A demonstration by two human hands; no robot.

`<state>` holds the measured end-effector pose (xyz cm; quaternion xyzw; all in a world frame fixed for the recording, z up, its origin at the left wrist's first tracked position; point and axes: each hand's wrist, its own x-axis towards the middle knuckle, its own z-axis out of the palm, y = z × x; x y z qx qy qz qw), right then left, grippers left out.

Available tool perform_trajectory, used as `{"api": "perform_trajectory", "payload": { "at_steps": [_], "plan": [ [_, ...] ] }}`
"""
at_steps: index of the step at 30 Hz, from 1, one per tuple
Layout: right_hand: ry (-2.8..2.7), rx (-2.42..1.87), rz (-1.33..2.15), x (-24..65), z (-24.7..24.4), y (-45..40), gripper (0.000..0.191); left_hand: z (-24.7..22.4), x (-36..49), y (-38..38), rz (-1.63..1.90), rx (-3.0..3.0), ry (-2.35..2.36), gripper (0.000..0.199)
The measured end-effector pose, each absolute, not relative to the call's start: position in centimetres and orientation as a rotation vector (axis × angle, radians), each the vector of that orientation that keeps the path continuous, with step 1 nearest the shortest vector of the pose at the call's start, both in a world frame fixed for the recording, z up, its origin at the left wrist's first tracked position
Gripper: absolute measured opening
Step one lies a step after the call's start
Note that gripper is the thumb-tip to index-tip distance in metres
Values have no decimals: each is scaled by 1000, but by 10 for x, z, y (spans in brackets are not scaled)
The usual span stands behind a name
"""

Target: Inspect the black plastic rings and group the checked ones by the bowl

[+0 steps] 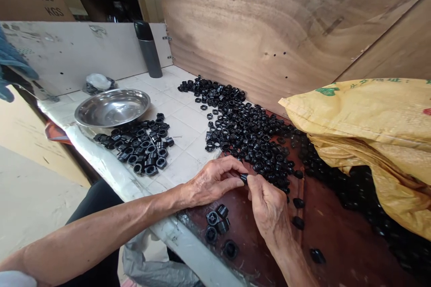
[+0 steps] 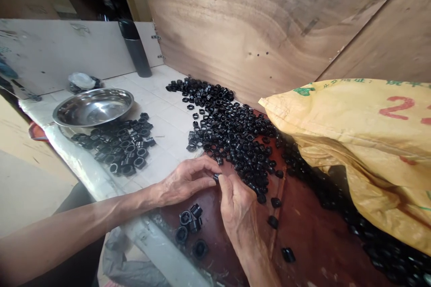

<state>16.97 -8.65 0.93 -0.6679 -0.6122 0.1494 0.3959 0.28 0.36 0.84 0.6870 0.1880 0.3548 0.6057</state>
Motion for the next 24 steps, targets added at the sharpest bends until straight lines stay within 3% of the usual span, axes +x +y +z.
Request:
{"api": "perform_trajectory", "payload": {
  "at_steps": [2,7,13,19,22,24],
  "plan": [
    [-1508,-1647,403,169,8,-87,25,9,4,2,766,1375,483,22],
    [-1580,-1516,320,171,5,-86,21,9,3,3,729,1282,511,26],
    [-1461,-1749,615,169,8,-87,44,7,2,4,837,1688,489,21],
    [-1503,-1597,479,167,9,-88,25,11,3,2,673,1329,578,26],
    [-1422,-1706,583,168,9,-87,35,10,3,2,681,1378,572,24],
    [-1432,-1670,579,168,9,-87,32,8,3,2,684,1350,559,25]
  ]
}}
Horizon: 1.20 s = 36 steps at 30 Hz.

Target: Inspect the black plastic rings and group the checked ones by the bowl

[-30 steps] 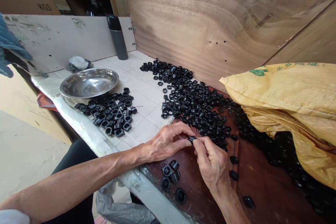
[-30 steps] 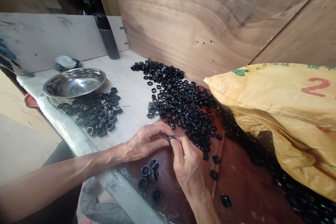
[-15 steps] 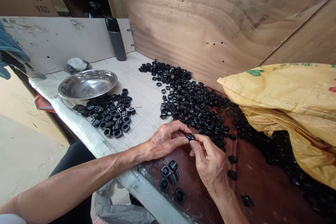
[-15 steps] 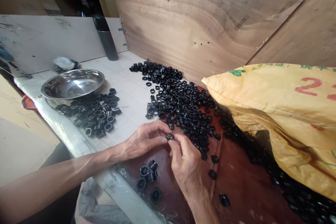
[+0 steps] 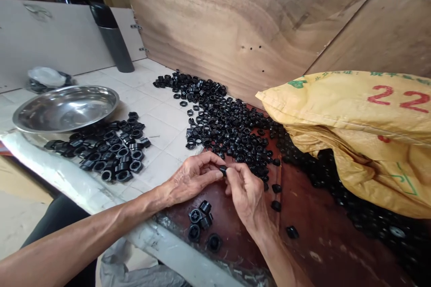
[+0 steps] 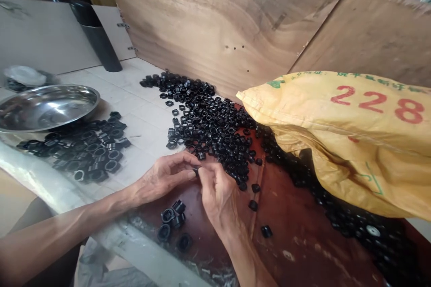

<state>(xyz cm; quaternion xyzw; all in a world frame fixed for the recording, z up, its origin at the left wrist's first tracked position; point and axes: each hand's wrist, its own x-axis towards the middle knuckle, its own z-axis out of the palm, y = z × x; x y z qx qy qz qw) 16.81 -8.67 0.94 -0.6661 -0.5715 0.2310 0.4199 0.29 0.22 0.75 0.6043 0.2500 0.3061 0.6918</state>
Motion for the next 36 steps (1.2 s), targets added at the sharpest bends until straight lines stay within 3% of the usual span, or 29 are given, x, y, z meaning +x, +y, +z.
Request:
{"api": "perform_trajectory", "payload": {
  "at_steps": [10,16,21,28,32,36],
  "plan": [
    [-1463,-1546,514,166,11,-87,22,9,2,4,634,1287,552,28],
    [-1108,-1614,960,164,7,-85,31,12,1,4,710,1531,655,22],
    [-1232,-1543,724,164,4,-85,22,11,0,6,601,1304,581,27],
    [-727,-1366,1303,161,13,-82,32,7,-5,7,890,2155,383,20],
    [-518,-1299,1591,166,18,-80,40,7,-7,10,837,2317,277,22],
    [-488,-1328,1728,173,16,-81,35,9,-12,15,692,2344,228,23]
  ]
}}
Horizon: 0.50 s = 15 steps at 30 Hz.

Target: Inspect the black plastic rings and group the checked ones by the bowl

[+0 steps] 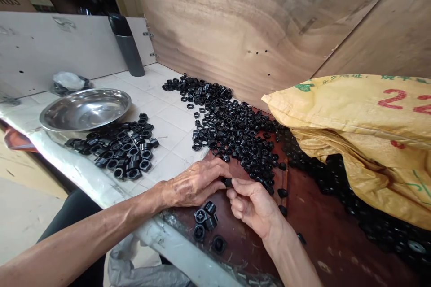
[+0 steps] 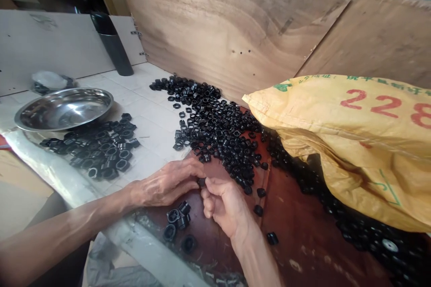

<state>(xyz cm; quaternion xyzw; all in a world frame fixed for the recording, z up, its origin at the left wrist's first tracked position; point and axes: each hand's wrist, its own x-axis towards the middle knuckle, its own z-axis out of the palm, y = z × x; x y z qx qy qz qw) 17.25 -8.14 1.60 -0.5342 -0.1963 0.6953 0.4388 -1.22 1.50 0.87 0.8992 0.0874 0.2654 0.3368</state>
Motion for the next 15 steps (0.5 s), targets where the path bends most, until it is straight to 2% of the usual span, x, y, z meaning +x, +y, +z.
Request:
{"api": "perform_trajectory", "payload": {
  "at_steps": [4,6,8,10,11,13,15],
  "plan": [
    [-659,-1448,1679,176,10,-83,30,17,-18,20,486,2312,238,18],
    [-1015,-1619,1292,176,5,-83,26,21,-19,20,297,2257,313,12],
    [-1454,-1666,738,176,-1,-80,22,21,-19,20,179,2203,439,23],
    [-1760,-1596,382,177,-8,-76,43,18,-15,20,276,2163,645,36],
    [-1869,-1572,302,178,-11,-74,51,14,-13,20,393,2151,763,35],
    [-2032,-1573,214,179,-18,-70,57,5,-7,21,611,2163,917,22],
    [-2095,-1585,156,180,-23,-66,56,-5,-2,23,689,2245,937,25]
  ]
}}
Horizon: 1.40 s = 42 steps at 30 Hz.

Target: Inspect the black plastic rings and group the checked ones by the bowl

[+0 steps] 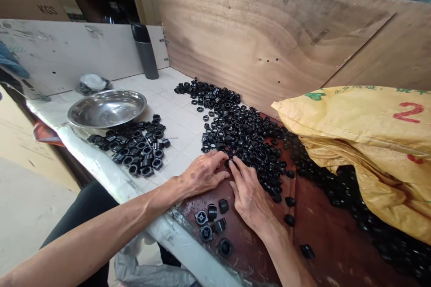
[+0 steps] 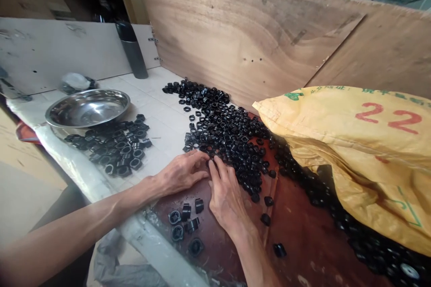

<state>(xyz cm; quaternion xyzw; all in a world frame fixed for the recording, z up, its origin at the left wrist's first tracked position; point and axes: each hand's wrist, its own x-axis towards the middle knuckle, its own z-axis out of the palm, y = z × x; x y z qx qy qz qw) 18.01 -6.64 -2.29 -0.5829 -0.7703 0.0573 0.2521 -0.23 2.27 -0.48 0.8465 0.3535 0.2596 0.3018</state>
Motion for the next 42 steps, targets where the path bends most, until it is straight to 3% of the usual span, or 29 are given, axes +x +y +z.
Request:
{"api": "perform_trajectory", "payload": {
  "at_steps": [9,14,20,26,32,36,42],
  "plan": [
    [-1874,-1605,222,194,-32,-65,18,-15,2,23,618,2389,924,10],
    [-1799,-1719,182,195,-22,-72,5,-17,7,21,649,2428,756,20],
    [-1736,-1726,306,183,-6,-80,11,-16,13,21,770,2243,948,16],
    [-1999,-1717,208,179,-21,-78,48,-16,7,31,939,2568,1077,37],
    [-1909,-1824,144,188,-28,-76,50,-21,6,47,951,2621,1132,49],
    [-1878,-1872,132,189,-25,-77,49,-27,8,46,739,2657,963,42],
    [-1798,-1984,160,193,-17,-79,29,-24,5,26,742,2706,694,40]
  ]
}}
